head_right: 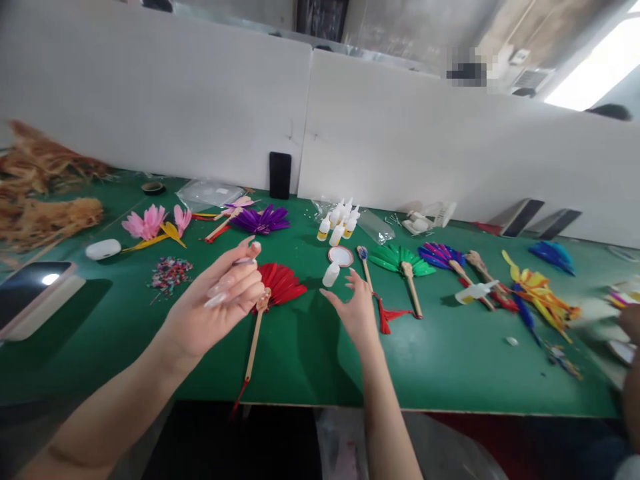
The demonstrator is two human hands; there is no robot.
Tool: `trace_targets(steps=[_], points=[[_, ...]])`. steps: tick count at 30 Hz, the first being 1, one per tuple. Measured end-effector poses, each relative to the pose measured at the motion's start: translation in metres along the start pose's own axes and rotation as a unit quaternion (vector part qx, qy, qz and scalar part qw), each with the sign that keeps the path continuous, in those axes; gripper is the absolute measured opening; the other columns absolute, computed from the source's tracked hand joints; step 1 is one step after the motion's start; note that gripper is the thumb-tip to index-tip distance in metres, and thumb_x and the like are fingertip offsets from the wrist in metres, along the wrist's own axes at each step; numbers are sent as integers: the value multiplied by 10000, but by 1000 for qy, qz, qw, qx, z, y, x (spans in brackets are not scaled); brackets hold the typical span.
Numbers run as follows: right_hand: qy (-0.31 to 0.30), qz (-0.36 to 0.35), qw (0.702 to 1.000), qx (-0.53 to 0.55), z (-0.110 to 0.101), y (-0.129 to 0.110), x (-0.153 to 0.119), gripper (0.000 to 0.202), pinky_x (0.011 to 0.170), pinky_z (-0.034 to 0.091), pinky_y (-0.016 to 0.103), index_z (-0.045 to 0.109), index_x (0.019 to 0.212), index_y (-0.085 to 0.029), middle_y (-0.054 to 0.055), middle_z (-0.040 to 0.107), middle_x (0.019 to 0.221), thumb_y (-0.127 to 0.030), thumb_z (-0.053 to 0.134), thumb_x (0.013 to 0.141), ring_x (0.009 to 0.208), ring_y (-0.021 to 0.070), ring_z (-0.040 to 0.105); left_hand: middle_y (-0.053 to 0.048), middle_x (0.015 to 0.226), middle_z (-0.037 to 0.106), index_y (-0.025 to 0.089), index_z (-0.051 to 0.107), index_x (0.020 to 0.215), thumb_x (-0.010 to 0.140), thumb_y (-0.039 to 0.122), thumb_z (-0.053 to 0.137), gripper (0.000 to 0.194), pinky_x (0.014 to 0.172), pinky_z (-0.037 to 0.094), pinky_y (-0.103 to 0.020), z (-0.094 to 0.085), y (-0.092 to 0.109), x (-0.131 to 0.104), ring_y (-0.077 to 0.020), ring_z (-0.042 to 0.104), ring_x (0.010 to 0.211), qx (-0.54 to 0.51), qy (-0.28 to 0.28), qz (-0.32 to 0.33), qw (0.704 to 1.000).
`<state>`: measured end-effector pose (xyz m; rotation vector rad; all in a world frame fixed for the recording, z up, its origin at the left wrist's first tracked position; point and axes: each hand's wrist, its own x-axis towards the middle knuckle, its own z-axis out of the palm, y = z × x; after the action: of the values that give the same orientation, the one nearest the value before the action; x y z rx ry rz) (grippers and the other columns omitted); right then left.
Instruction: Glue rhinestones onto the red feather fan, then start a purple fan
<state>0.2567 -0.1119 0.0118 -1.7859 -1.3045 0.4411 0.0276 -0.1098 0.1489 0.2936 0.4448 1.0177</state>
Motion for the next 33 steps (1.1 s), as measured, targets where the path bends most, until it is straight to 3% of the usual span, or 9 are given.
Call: trace_targets(steps=[2,5,7,9,12,19,25,33], points=[[39,-29,999,-17,8,-6,-9,729,701,534,406,519,1221,-145,163,597,1114,-532,731,641,919,260,611,72,343,357,96,554,696,980,171,367,349,387,215,-168,-13,-10,-4,-8,240,321,-7,29,-15,999],[94,-82,992,21,1,-43,-35,480,679,523,359,590,1101,-184,117,629,1037,-476,687,732,840,208,613,74,349,343,127,481,613,972,179,385,376,396,227,-166,-29,-27,-14,-15,224,332,-5,70,-22,997],[12,-129,984,124,-6,-71,-55,337,627,526,302,623,1044,-196,91,670,974,-403,667,782,825,184,629,74,353,345,147,448,603,958,219,432,363,405,244,-163,-35,-37,-21,-26,217,347,25,88,-5,996],[-62,-171,962,204,-11,-94,-72,336,604,540,273,624,1081,-202,93,685,1038,-302,704,770,888,186,643,74,354,360,160,467,650,934,265,490,304,424,279,-160,-36,-44,-29,-38,229,361,73,85,26,993],[-81,-230,941,234,-13,-116,-90,278,598,559,246,661,1044,-221,69,707,1047,-160,689,775,915,174,661,83,370,399,181,511,775,901,316,546,188,430,297,-156,-34,-49,-39,-41,248,353,123,75,73,987],[7,-315,939,139,-11,-138,-102,150,685,593,243,699,856,-185,46,742,852,-69,640,782,775,149,703,88,380,440,208,496,895,900,318,530,115,387,259,-154,-30,-46,-59,-51,291,345,158,74,112,978],[8,-335,935,115,-16,-152,-113,154,691,600,247,684,828,-205,8,747,814,-63,649,779,730,148,709,95,380,422,221,487,920,905,326,526,113,407,279,-154,-29,-40,-73,-41,281,354,168,79,128,974],[6,-347,930,122,-20,-159,-121,215,647,610,262,686,874,-243,-9,750,858,-58,675,764,730,163,715,91,402,409,241,492,871,866,372,578,156,324,195,-188,-26,-34,-84,-55,259,319,158,61,104,980]])
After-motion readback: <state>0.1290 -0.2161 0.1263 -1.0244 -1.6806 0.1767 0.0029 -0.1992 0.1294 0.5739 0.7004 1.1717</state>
